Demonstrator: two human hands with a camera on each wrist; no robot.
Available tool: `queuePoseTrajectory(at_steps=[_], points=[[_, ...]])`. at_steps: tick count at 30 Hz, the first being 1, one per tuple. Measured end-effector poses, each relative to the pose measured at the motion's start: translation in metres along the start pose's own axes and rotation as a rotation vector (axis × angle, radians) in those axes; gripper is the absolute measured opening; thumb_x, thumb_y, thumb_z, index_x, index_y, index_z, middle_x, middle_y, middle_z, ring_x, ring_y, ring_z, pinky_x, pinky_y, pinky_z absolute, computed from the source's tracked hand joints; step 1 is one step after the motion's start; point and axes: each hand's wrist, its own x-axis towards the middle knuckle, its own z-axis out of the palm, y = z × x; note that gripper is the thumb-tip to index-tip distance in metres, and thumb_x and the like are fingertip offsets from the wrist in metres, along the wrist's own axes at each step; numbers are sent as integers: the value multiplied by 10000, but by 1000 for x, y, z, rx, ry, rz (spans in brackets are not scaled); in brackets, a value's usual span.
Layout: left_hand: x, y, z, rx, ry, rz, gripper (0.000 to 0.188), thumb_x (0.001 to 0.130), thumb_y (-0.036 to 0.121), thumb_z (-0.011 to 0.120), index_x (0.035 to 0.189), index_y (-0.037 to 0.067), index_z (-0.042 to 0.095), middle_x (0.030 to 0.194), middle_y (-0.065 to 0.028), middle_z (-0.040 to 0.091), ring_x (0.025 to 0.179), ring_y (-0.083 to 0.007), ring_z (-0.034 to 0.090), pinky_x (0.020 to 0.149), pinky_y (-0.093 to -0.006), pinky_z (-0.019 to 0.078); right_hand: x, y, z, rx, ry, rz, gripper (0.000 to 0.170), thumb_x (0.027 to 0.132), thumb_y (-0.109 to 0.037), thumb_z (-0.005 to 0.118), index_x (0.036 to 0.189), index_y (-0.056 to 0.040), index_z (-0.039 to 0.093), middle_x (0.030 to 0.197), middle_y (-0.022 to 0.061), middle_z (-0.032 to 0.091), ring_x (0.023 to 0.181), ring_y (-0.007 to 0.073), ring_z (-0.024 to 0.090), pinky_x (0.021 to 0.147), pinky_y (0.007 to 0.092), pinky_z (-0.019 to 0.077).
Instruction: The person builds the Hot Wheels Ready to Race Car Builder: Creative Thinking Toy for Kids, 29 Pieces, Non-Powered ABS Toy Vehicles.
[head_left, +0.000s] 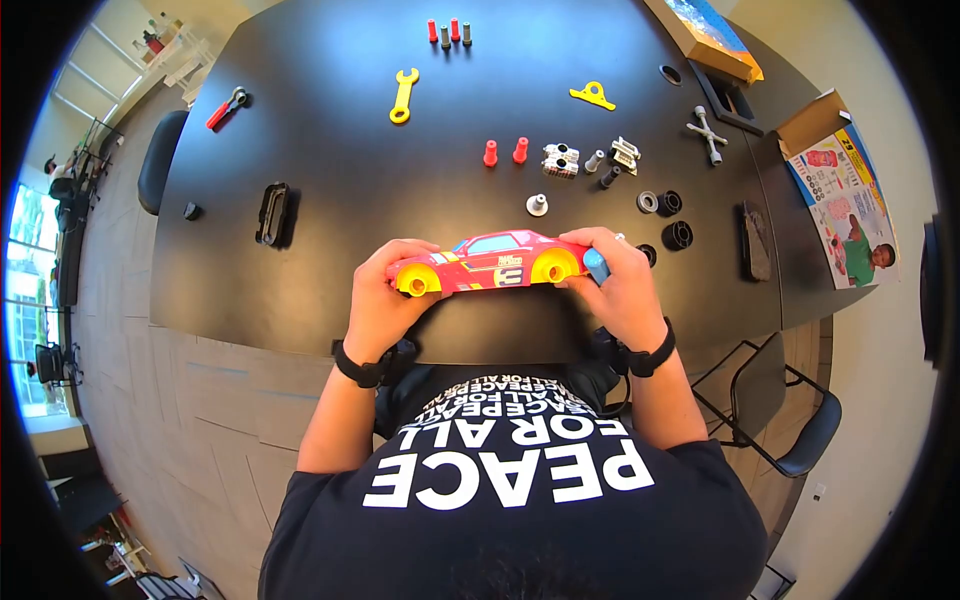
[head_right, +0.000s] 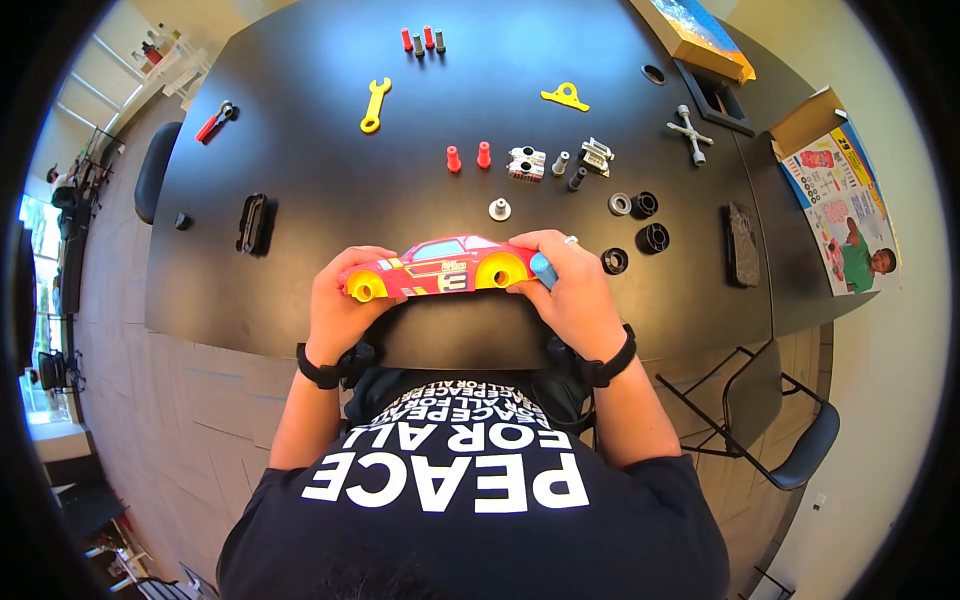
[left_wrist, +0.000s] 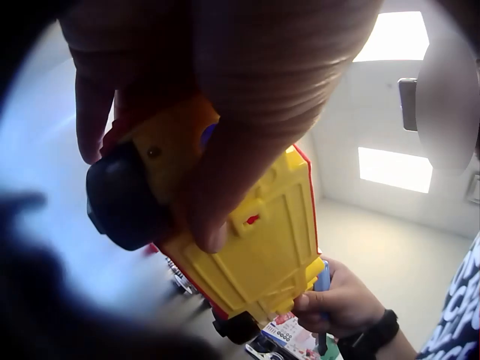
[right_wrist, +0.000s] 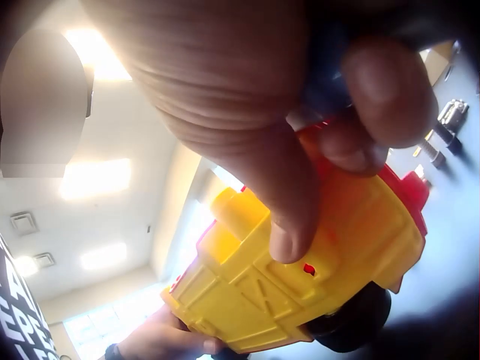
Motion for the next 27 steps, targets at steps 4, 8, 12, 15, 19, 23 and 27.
queuePoseTrajectory(at_steps=[4, 8, 12, 15, 19, 23, 27], points=[[0, 3, -1, 60, -40, -133, 497, 789, -13, 983, 1219, 9, 735, 1225, -84, 794, 1118, -167, 743, 1017, -329, 586, -4, 5, 4, -20, -29, 59, 458, 832, -30, 924, 1249, -52, 736, 1163, 141, 792, 1068, 385, 744, 921, 430, 591], [1, 5, -5, 32, -61, -31, 538, 809, -29, 964, 1281, 14, 710, 1228, -73, 780, 1127, -163, 733, 1032, -326, 581, -6, 6, 1, -4, -23, 9, 478, 833, -33, 918, 1271, -43, 727, 1206, 148, 778, 1100, 395, 733, 956, 439, 582], [0, -9, -8, 1, -89, -39, 558, 821, -44, 948, 1311, 10, 684, 1257, -63, 761, 1155, -155, 716, 1049, -321, 573, -6, 21, -29, -109, 0, 10, 535, 820, -60, 935, 1305, -34, 713, 1265, 182, 751, 1149, 413, 715, 1001, 455, 573], [0, 0, -3, -15, -37, -40, 497, 803, -44, 944, 1239, 0, 708, 1151, -76, 791, 1076, -164, 734, 999, -316, 577, -18, 55, -57, -372, 92, 188, 590, 800, -136, 967, 1321, -50, 703, 1270, 191, 727, 1168, 426, 705, 1007, 474, 576], [2, 5, -5, -19, -51, 5, 571, 794, -34, 956, 1309, -3, 710, 1210, -85, 772, 1130, -171, 724, 1018, -320, 573, -31, 80, -77, -510, 25, 364, 600, 783, -162, 984, 1302, -54, 703, 1260, 191, 713, 1172, 428, 695, 989, 491, 579], [4, 13, -6, -68, -52, 27, 599, 797, -37, 954, 1342, -3, 707, 1237, -92, 761, 1154, -185, 720, 1040, -326, 568, -33, 90, -71, -498, -46, 396, 607, 770, -175, 992, 1290, -54, 704, 1257, 194, 707, 1177, 426, 689, 982, 498, 578], [4, 7, -10, -18, -78, 29, 591, 812, -49, 937, 1355, -8, 707, 1281, -100, 746, 1190, -199, 712, 1064, -333, 563, -30, 87, -69, -489, -11, 377, 574, 786, -182, 984, 1280, -69, 715, 1233, 189, 707, 1159, 425, 696, 978, 496, 578]])
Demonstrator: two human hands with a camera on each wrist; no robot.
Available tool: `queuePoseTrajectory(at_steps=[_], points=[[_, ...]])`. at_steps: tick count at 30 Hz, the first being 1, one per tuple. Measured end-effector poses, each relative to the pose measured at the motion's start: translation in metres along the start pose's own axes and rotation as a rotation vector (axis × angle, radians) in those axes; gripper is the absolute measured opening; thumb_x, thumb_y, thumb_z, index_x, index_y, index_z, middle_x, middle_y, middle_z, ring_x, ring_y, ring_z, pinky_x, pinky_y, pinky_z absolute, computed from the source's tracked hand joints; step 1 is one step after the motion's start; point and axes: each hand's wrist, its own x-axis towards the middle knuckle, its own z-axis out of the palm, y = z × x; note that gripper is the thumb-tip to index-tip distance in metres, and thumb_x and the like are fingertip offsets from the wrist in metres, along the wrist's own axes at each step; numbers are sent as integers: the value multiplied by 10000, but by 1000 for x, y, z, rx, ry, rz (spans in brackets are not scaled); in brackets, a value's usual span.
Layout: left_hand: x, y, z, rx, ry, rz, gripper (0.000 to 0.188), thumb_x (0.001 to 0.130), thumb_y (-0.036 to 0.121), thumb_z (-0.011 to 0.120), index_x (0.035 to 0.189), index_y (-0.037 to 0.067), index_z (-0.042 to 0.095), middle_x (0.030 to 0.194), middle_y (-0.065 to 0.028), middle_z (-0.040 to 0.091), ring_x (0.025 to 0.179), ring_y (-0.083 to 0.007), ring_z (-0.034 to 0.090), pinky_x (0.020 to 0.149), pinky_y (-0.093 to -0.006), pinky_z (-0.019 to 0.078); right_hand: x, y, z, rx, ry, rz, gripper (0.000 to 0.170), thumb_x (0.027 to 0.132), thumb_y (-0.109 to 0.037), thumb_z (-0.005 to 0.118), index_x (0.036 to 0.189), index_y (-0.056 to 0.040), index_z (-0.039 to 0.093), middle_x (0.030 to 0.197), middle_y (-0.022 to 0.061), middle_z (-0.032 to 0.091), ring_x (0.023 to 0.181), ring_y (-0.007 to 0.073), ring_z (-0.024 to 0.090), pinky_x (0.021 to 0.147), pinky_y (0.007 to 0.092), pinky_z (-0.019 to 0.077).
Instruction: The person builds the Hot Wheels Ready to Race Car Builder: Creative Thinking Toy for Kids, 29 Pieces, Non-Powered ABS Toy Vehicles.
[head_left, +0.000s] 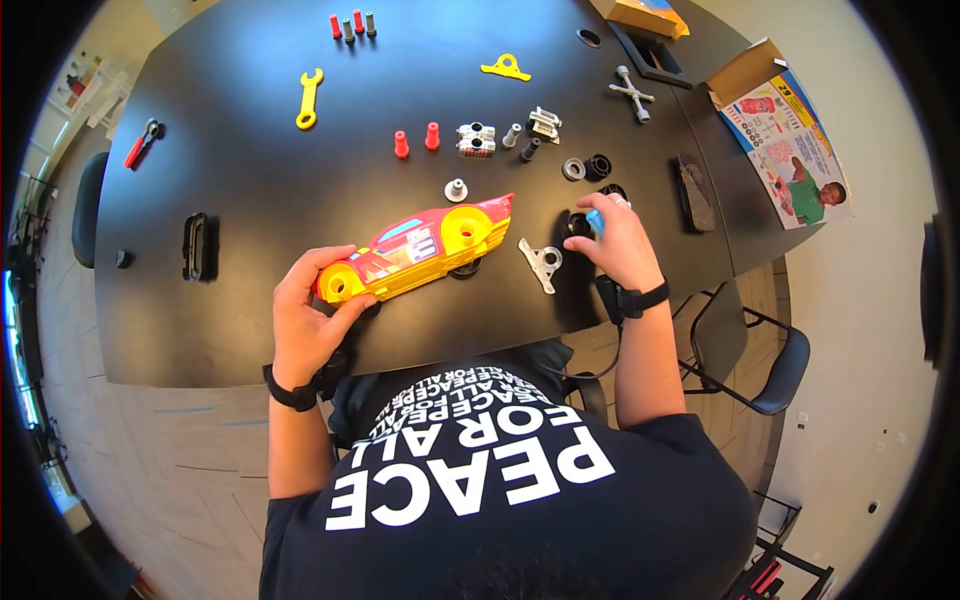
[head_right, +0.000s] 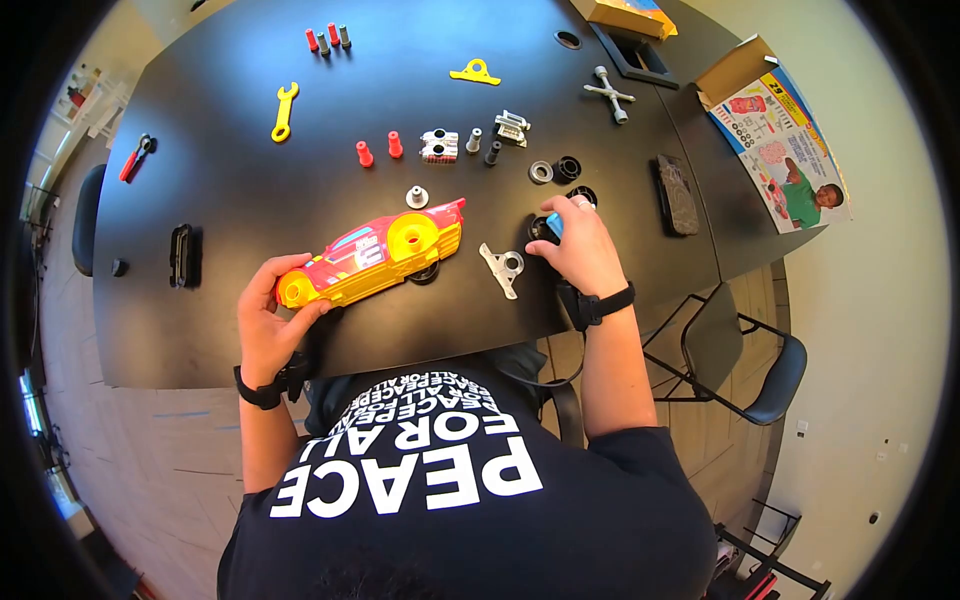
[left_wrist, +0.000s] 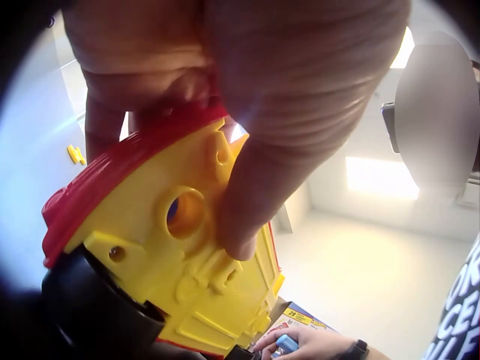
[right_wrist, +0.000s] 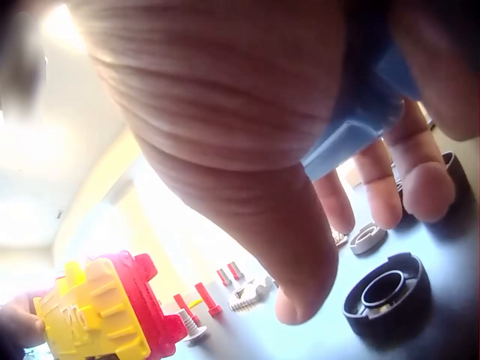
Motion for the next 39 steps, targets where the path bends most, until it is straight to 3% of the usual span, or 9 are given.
queuePoseTrajectory(at_steps=[10, 23, 25, 28, 29, 30, 32, 35, 39], points=[[-8, 6, 6, 115, 8, 102, 534, 819, -69, 918, 1311, 2, 723, 1308, -124, 736, 1206, -223, 709, 1059, -334, 563, 44, 26, -4, -157, 318, 105, 437, 853, -156, 935, 1225, -66, 725, 1227, 203, 721, 1126, 433, 712, 945, 500, 593], [-20, 3, 14, 71, 37, 99, 500, 844, -69, 906, 1302, 8, 720, 1276, -117, 744, 1167, -221, 718, 1028, -330, 570, 105, 50, -5, -363, 20, 62, 535, 802, -59, 925, 1300, -77, 728, 1257, 183, 745, 1202, 407, 717, 1022, 499, 596], [-19, 3, 18, 46, 57, 95, 498, 851, -60, 907, 1309, 6, 721, 1261, -119, 748, 1156, -214, 720, 1021, -328, 572, 97, 41, -14, -94, 288, -111, 482, 832, -83, 883, 1286, -75, 721, 1199, 200, 734, 1139, 412, 722, 997, 485, 586], [-18, 1, 22, 51, 59, 90, 501, 856, -50, 912, 1317, 4, 723, 1251, -120, 751, 1147, -207, 722, 1017, -325, 573, 68, -24, -41, 371, 252, -141, 432, 840, -83, 853, 1265, -90, 777, 1137, 102, 704, 1014, 255, 704, 916, 380, 564], [-16, 3, 26, 29, 92, 80, 481, 840, -2, 925, 1290, 25, 760, 1201, -146, 780, 1082, -271, 755, 968, -357, 588, 54, -51, -47, 441, 205, -135, 397, 845, -74, 846, 1237, -66, 787, 1162, 81, 713, 1040, 196, 697, 906, 349, 556], [-15, 4, 29, 42, 102, 69, 481, 840, -2, 925, 1290, 25, 760, 1201, -146, 780, 1082, -271, 755, 968, -357, 588, 42, -76, -49, 481, 194, -304, 379, 841, -42, 857, 1213, -33, 786, 1187, 90, 726, 1049, 191, 709, 916, 338, 562], [-13, 5, 35, -15, 98, 84, 490, 838, 4, 929, 1297, 26, 762, 1203, -140, 784, 1087, -273, 758, 973, -357, 588, 16, -114, -37, 848, -72, -298, 404, 800, -17, 943, 1177, -26, 795, 1258, 127, 783, 1052, 195, 736, 964, 358, 588], [-10, 2, 41, -12, 102, 98, 499, 831, -25, 907, 1306, 35, 766, 1212, -135, 786, 1088, -274, 764, 962, -359, 593, 3, -160, -4, 816, -182, -673, 365, 789, -13, 946, 1120, -49, 796, 1249, 138, 826, 1112, 304, 805, 993, 399, 616], [-11, 0, 44, 6, 99, 126, 487, 844, -4, 910, 1303, 25, 753, 1208, -122, 782, 1076, -247, 762, 949, -352, 597, -8, -182, 32, 775, -242, -655, 341, 813, -38, 934, 1111, -57, 769, 1273, 97, 824, 1078, 353, 790, 960, 414, 622]])
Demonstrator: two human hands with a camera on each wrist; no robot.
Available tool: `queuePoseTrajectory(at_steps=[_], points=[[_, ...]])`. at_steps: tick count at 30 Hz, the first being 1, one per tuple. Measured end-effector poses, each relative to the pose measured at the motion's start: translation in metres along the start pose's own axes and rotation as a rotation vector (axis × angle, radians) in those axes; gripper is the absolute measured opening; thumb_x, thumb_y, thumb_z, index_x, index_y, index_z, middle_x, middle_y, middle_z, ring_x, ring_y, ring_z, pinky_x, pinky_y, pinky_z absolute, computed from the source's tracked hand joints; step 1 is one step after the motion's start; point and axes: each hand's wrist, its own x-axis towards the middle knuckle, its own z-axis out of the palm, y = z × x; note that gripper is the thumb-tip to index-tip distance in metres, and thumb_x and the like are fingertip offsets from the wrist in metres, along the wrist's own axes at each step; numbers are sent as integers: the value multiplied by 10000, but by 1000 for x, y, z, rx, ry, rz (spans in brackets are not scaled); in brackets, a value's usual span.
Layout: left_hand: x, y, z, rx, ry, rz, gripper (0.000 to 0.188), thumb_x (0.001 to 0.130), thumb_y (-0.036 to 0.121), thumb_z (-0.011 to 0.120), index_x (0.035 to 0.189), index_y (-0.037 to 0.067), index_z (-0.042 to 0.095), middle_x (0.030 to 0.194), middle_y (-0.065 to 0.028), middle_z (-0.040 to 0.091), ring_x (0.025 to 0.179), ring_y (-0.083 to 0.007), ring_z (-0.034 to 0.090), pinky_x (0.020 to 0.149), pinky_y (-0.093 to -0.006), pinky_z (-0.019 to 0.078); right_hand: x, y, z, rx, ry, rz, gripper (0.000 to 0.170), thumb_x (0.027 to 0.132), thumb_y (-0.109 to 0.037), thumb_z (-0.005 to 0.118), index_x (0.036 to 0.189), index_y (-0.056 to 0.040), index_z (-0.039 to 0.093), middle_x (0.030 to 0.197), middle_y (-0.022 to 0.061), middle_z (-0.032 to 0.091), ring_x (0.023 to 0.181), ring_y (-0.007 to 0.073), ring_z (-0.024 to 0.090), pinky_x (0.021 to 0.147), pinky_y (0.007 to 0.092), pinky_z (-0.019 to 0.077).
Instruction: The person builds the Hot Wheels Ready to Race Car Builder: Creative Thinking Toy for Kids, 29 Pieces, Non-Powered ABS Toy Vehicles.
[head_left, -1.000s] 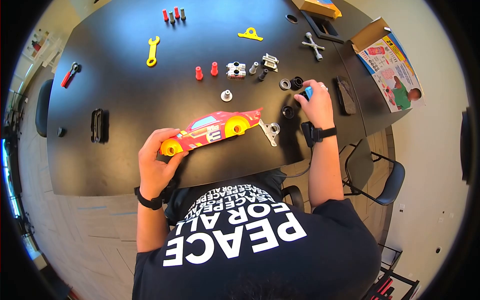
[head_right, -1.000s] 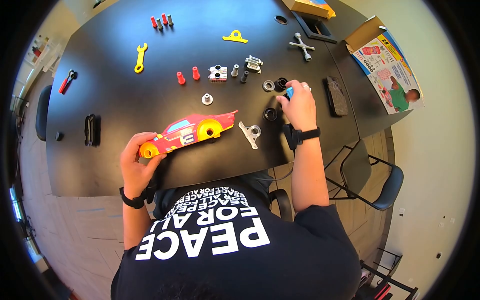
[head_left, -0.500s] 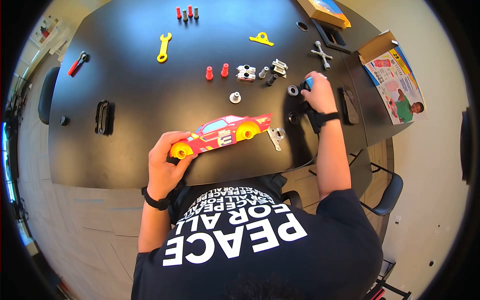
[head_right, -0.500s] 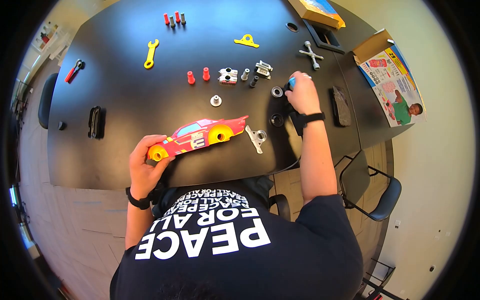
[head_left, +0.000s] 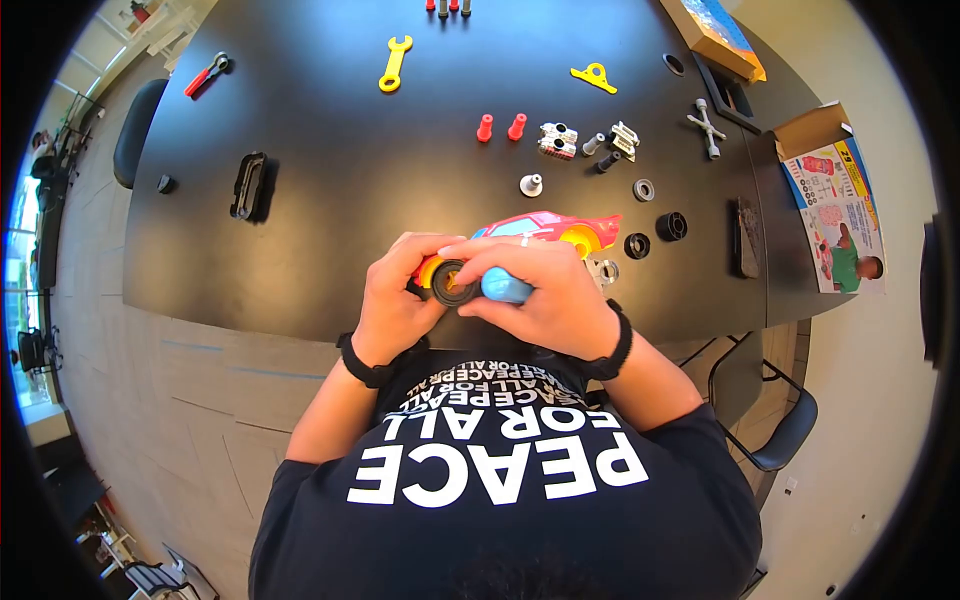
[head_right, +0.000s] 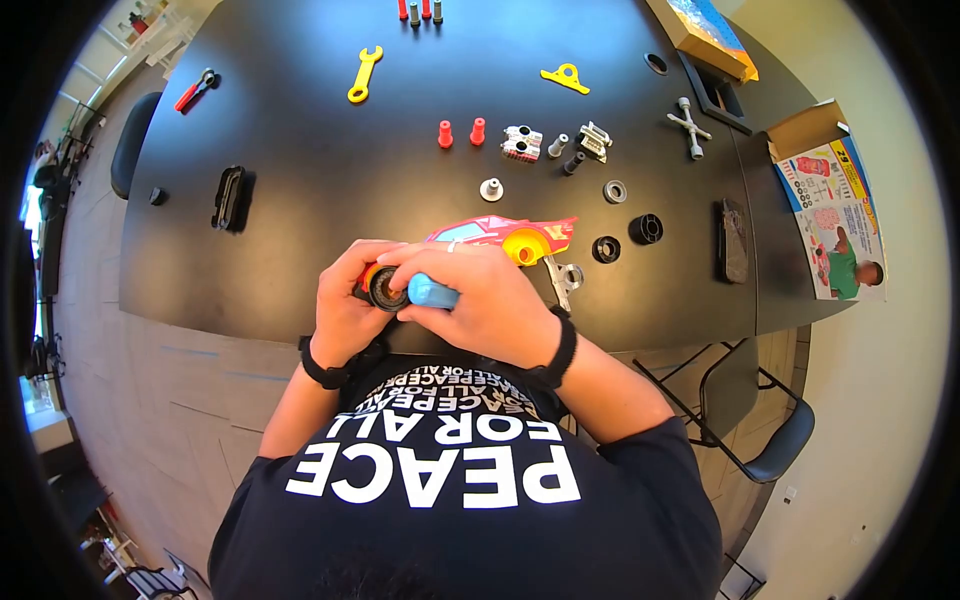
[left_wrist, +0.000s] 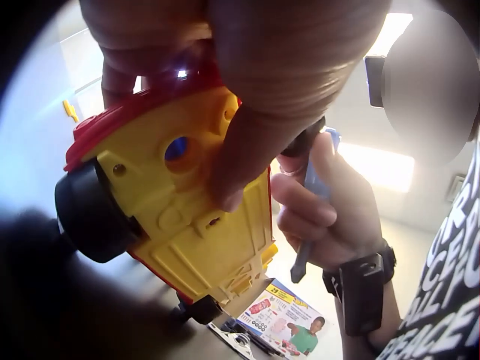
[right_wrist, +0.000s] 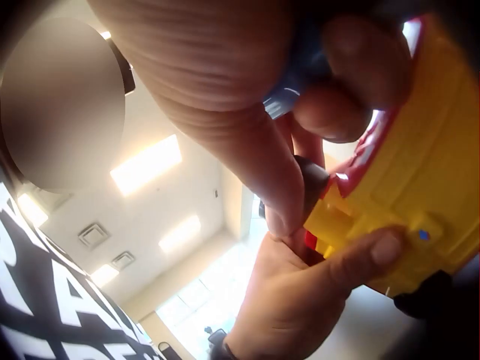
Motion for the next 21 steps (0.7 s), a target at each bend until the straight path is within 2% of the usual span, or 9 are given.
queuePoseTrajectory(at_steps=[1, 6, 8, 9, 11, 13, 15, 18, 21], points=[[-1, 0, 0, 19, 0, 15, 483, 859, 32, 936, 1301, 6, 742, 1203, -109, 777, 1069, -208, 755, 947, -333, 593, -1, 4, 5, -40, -28, 40, 339, 816, -44, 934, 1111, -59, 767, 1284, 88, 822, 1076, 352, 787, 954, 416, 621], [-5, 6, 0, 41, 48, -4, 464, 862, 33, 932, 1283, 12, 739, 1186, -105, 771, 1058, -211, 755, 932, -333, 594, 3, -4, 7, -89, -41, 36, 341, 832, -62, 929, 1137, -67, 775, 1307, 103, 818, 1081, 356, 788, 952, 417, 621], [-6, 9, -1, 12, 24, -28, 485, 839, 8, 905, 1295, 49, 748, 1182, -143, 789, 1071, -301, 766, 929, -382, 603, 4, -5, -1, -107, 95, -13, 336, 856, -64, 914, 1164, -65, 782, 1316, 129, 814, 1086, 373, 788, 962, 413, 619], [-6, 9, 0, 6, 16, -25, 485, 839, 8, 905, 1295, 49, 748, 1182, -143, 789, 1071, -301, 766, 929, -382, 603, 2, -4, -12, -113, 101, -8, 336, 856, -64, 914, 1164, -65, 782, 1316, 129, 814, 1086, 373, 788, 962, 413, 619], [-7, 9, 1, 53, 13, 29, 480, 861, 24, 942, 1294, 11, 735, 1188, -115, 758, 1056, -221, 750, 942, -331, 589, -7, 0, -47, -196, 219, 21, 287, 897, -27, 895, 1159, -23, 777, 1337, 159, 809, 1162, 330, 794, 998, 376, 611], [-9, 4, 1, 32, -3, 62, 484, 863, 11, 940, 1297, 13, 728, 1190, -126, 749, 1055, -233, 738, 941, -335, 582, -19, 11, -91, -423, 342, 205, 323, 886, -80, 892, 1189, -48, 782, 1217, 165, 801, 1070, 402, 766, 957, 422, 609], [-12, 2, 3, 52, 18, 63, 496, 861, -11, 930, 1307, 19, 713, 1195, -130, 735, 1066, -249, 720, 947, -344, 572, -37, 40, -129, -785, 405, 436, 366, 876, -116, 907, 1211, -42, 780, 1154, 183, 771, 1086, 417, 744, 949, 452, 599], [-12, -1, 5, 47, 8, 103, 493, 852, -24, 902, 1299, 38, 702, 1184, -143, 728, 1072, -292, 702, 940, -373, 567, -55, 83, -155, -966, 367, 619, 446, 846, -138, 933, 1250, -35, 775, 1157, 211, 747, 1126, 435, 724, 973, 487, 594], [-11, -1, 6, 41, 25, 107, 475, 840, -19, 886, 1276, 53, 710, 1148, -147, 732, 1061, -330, 689, 923, -402, 563, -57, 107, -155, -958, 313, 617, 532, 806, -138, 963, 1292, -43, 768, 1213, 237, 735, 1168, 441, 716, 1003, 506, 595]])
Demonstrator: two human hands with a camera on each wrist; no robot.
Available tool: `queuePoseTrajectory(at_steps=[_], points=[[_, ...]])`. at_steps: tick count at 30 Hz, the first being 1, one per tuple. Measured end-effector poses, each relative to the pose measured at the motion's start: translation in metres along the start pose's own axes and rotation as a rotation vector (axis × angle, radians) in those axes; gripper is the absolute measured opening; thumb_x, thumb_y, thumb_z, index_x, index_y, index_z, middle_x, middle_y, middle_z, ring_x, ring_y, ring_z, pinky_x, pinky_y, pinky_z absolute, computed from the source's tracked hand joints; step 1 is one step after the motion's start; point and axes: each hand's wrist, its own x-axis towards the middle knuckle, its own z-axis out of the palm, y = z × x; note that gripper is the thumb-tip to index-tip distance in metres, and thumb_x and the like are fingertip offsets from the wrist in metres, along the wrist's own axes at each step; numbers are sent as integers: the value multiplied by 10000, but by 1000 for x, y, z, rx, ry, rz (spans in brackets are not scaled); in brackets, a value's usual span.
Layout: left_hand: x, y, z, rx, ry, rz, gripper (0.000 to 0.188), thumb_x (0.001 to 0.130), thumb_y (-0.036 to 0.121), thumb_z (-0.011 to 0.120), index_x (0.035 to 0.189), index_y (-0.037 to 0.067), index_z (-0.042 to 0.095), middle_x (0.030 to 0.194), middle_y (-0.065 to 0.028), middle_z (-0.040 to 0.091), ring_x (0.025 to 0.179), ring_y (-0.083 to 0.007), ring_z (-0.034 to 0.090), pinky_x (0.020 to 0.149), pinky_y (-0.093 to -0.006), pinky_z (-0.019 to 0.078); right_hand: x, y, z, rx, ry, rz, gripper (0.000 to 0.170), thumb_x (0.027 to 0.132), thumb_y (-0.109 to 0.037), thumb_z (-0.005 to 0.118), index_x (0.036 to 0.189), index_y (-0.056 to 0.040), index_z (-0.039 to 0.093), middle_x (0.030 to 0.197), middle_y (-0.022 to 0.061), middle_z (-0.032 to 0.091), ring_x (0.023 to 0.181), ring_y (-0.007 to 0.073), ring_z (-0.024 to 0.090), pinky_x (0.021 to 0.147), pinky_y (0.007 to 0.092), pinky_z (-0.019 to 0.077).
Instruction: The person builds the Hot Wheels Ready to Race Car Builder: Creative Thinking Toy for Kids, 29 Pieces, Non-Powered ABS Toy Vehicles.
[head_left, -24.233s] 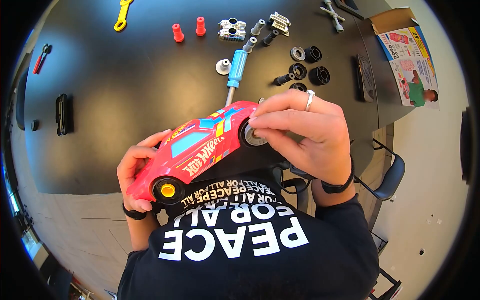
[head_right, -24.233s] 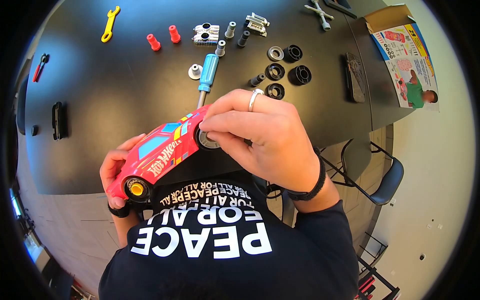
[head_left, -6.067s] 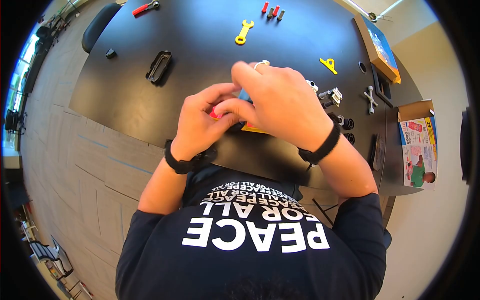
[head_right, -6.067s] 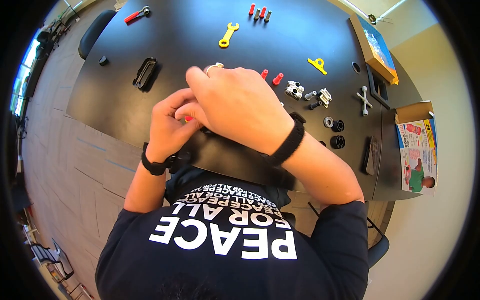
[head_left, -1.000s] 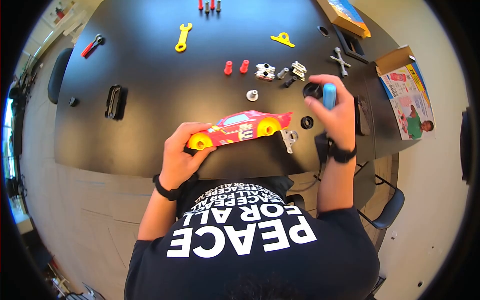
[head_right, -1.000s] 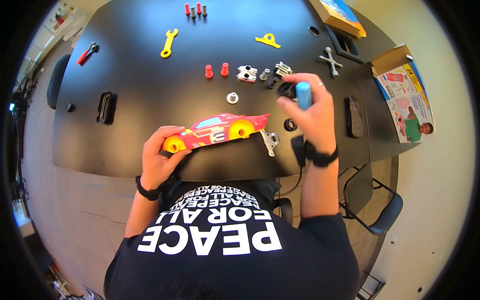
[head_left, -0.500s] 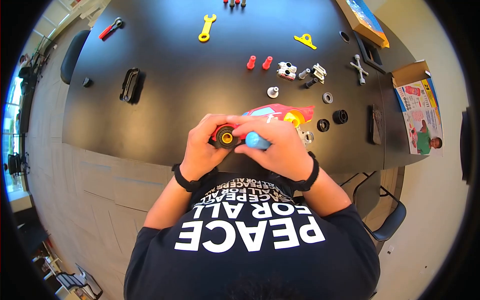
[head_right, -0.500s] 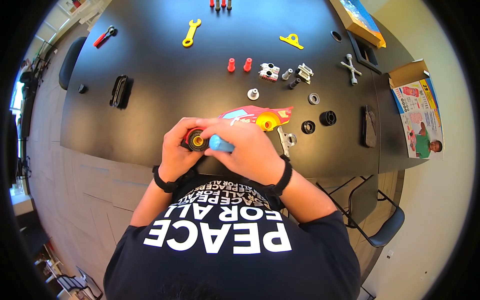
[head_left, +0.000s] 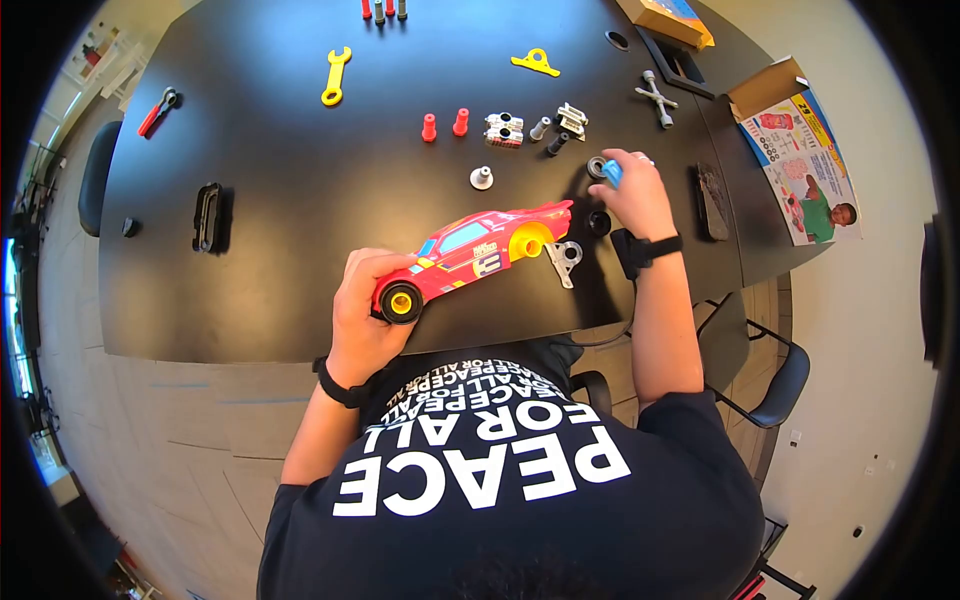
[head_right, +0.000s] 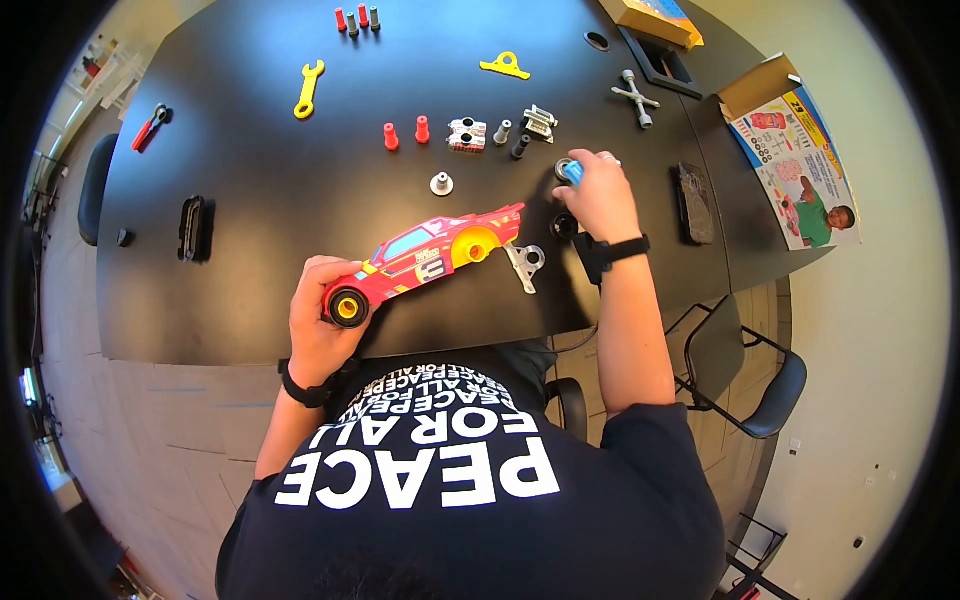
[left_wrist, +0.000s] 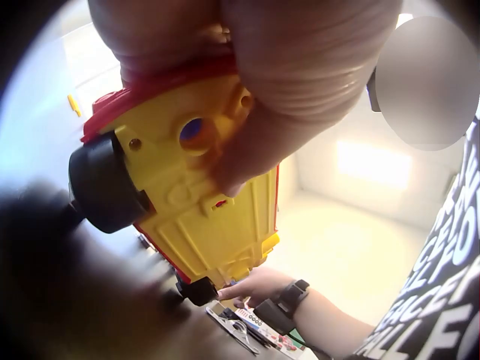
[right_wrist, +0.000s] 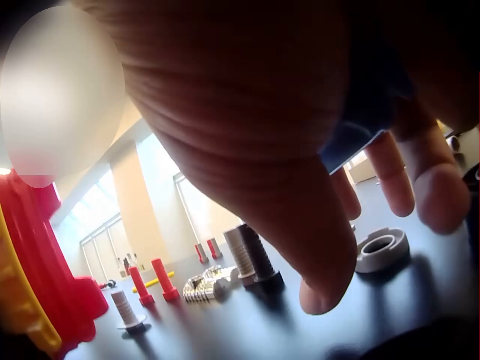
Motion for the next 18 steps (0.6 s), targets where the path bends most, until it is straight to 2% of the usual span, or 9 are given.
queuePoseTrajectory(at_steps=[4, 6, 8, 10, 13, 14, 15, 16, 18], points=[[2, 1, -3, 6, -11, 1, 481, 835, -24, 878, 1279, 56, 711, 1118, -140, 719, 1043, -329, 676, 907, -398, 553, 18, 1, 15, -19, -106, 31, 534, 741, -142, 1001, 1217, -26, 788, 1207, 245, 741, 1175, 461, 712, 1006, 504, 597], [2, 4, -4, 25, 0, -5, 482, 833, -29, 869, 1280, 60, 712, 1111, -135, 715, 1040, -331, 669, 904, -400, 549, 27, 8, 14, -10, -106, -45, 465, 725, -119, 997, 1124, -7, 787, 1129, 253, 762, 1130, 474, 723, 964, 513, 597], [4, 6, -7, 33, -23, 13, 495, 824, -49, 837, 1287, 70, 711, 1121, -121, 703, 1045, -339, 652, 906, -412, 539, 31, 4, 13, -13, -160, -43, 393, 734, -127, 975, 1051, -7, 776, 1028, 265, 764, 1069, 483, 729, 925, 533, 591], [3, 3, -12, 66, -33, -4, 470, 872, 10, 893, 1296, 48, 695, 1143, -120, 690, 1039, -283, 664, 935, -379, 536, 30, 0, 16, 44, -106, -65, 256, 844, -189, 884, 970, -1, 764, 943, 281, 761, 946, 512, 726, 860, 542, 591], [1, 4, -13, 40, -65, -7, 503, 851, -3, 889, 1312, 58, 695, 1148, -109, 702, 1064, -302, 656, 945, -394, 537, 26, -25, 4, 84, -101, 35, 228, 899, -199, 847, 950, 7, 761, 877, 265, 762, 829, 441, 757, 788, 491, 593], [1, 4, -14, 45, -61, -11, 503, 851, -3, 889, 1312, 58, 695, 1148, -109, 702, 1064, -302, 656, 945, -394, 537, 24, -30, 0, 175, -117, 110, 192, 928, -166, 823, 998, 4, 768, 871, 221, 774, 792, 359, 769, 758, 445, 590], [1, 4, -13, 28, -56, -8, 534, 826, -51, 829, 1327, 72, 693, 1134, -109, 689, 1068, -320, 638, 938, -404, 528, 19, -32, -7, 263, -129, 191, 163, 957, -133, 800, 1045, 2, 774, 865, 177, 786, 755, 276, 782, 729, 399, 587], [1, 4, -12, 7, -55, -2, 578, 801, -99, 769, 1343, 86, 690, 1119, -110, 676, 1072, -338, 621, 930, -413, 519, 13, -37, -12, 261, -128, 195, 163, 957, -133, 800, 1045, 2, 774, 865, 177, 786, 755, 276, 782, 729, 399, 587], [0, 0, -11, -11, -63, -14, 584, 804, -97, 775, 1351, 88, 691, 1117, -110, 674, 1076, -335, 622, 933, -412, 520, -3, -53, -22, 674, -91, 82, 164, 1011, -55, 753, 1166, -4, 764, 901, 83, 785, 778, 136, 760, 712, 320, 575]])
